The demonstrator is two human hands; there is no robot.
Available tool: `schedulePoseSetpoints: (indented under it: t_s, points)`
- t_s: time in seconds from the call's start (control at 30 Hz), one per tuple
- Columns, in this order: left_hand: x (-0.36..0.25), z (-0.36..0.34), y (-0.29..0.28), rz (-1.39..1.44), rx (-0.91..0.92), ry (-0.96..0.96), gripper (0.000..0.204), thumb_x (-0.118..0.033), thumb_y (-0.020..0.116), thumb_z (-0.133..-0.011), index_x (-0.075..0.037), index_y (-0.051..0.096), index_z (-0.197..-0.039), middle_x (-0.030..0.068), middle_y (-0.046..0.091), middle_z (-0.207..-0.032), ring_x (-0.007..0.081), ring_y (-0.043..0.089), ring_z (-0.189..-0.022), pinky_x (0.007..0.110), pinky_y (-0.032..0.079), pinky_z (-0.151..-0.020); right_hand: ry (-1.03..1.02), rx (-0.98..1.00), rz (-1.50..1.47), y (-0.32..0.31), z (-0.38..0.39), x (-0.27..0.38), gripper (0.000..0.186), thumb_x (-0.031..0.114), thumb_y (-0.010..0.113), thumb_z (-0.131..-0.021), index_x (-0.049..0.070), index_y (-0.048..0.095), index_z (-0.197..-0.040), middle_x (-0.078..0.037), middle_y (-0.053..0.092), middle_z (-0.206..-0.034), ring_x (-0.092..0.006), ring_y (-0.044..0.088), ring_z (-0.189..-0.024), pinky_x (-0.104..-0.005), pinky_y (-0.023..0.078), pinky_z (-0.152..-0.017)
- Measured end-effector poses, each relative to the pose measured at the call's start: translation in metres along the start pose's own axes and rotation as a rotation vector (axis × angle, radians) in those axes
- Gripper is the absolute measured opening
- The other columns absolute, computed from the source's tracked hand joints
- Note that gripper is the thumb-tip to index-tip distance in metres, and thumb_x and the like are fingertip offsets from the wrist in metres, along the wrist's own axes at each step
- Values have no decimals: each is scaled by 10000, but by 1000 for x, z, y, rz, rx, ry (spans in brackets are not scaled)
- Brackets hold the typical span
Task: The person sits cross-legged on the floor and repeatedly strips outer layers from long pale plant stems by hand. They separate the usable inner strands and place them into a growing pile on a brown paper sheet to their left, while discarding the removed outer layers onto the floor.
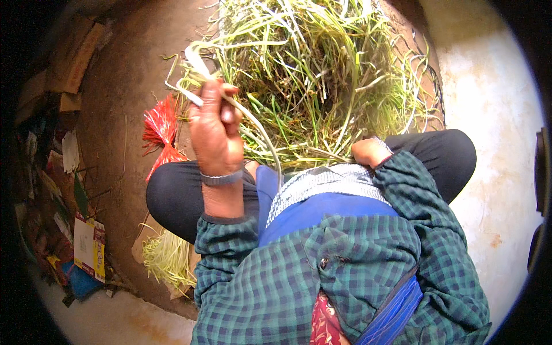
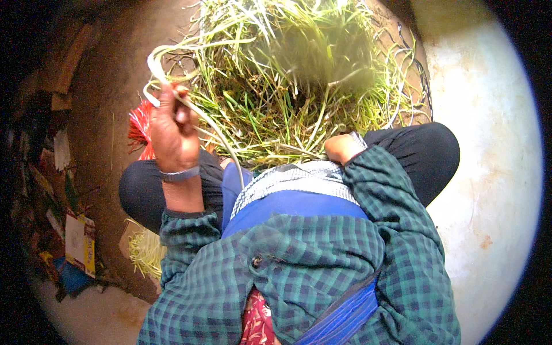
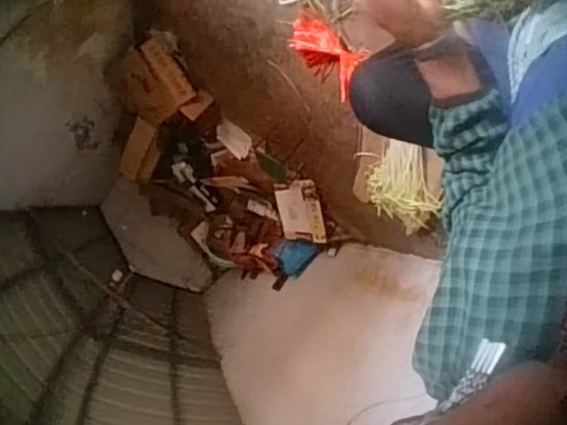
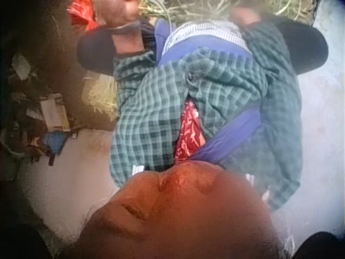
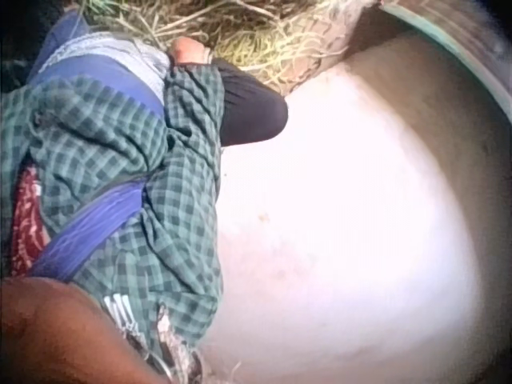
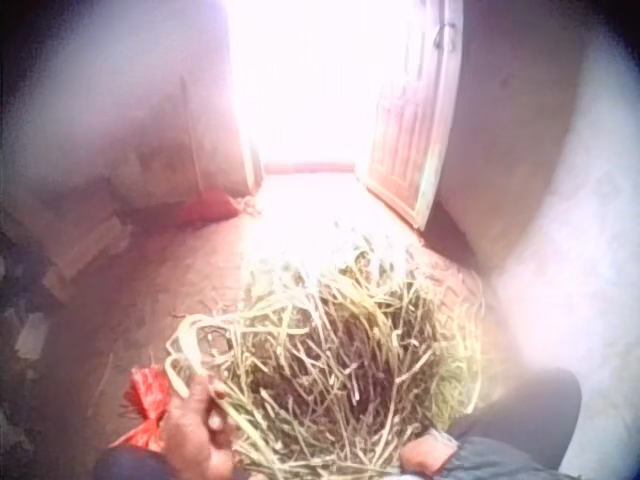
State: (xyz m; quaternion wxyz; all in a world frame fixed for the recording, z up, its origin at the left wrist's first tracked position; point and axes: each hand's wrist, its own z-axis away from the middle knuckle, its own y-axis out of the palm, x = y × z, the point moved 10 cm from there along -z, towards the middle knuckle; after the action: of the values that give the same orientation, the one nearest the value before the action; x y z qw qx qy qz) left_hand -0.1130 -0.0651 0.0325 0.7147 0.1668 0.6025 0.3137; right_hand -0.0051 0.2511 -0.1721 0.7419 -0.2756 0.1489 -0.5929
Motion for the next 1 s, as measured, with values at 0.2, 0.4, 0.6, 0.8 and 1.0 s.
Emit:
schedulePoseSetpoints:
  t_s: [0.2, 0.4, 0.6, 0.8, 1.0]
  points:
    - [38, 17, 13, -224, 42, -83, 134, -166, 636, -928, -68, 578, -998, 68, 686, -774, 2, 396, -479, 154, 269, -407, -396, -839, -248, -164, 64, 86, 236, 157, 626, -834, 69, 639, -1053, -151, 655, -824, -329, 645, -692, -411, 517, -620]
    - [58, 19, 21, -313, 78, -110, 149, -102, 621, -931, 2, 599, -1035, 63, 682, -862, 92, 624, -731, 201, 475, -635, -577, -400, -1402, -235, 53, 129, 323, 286, 629, -909, 12, 651, -1078, -11, 641, -874, -47, 515, -634, -207, 467, -597]
    - [72, 16, 21, -229, 58, -152, 204, -155, 631, -930, -17, 600, -1077, 26, 670, -865, 45, 508, -612, 184, 394, -540, -574, -341, -1566, -246, 36, 135, 193, 204, 649, -905, 32, 673, -988, 21, 628, -754, -28, 522, -617, -179, 408, -540]
    - [78, 17, 24, -103, -17, -260, 108, -203, 565, -968, -98, 573, -996, -80, 445, -657, 27, 373, -503, 197, 289, -431, -644, -487, -1541, -254, 47, 126, 182, 199, 653, -899, 36, 679, -973, 39, 625, -767, -23, 506, -625, -182, 399, -539]
    - [80, 21, 26, 71, -51, -275, 161, -199, 586, -954, -87, 593, -1071, -80, 489, -678, 14, 398, -500, 162, 303, -418, -553, -693, -1555, -245, 50, 126, 185, 137, 651, -879, -28, 671, -959, -41, 675, -845, -86, 608, -784, -246, 499, -705]
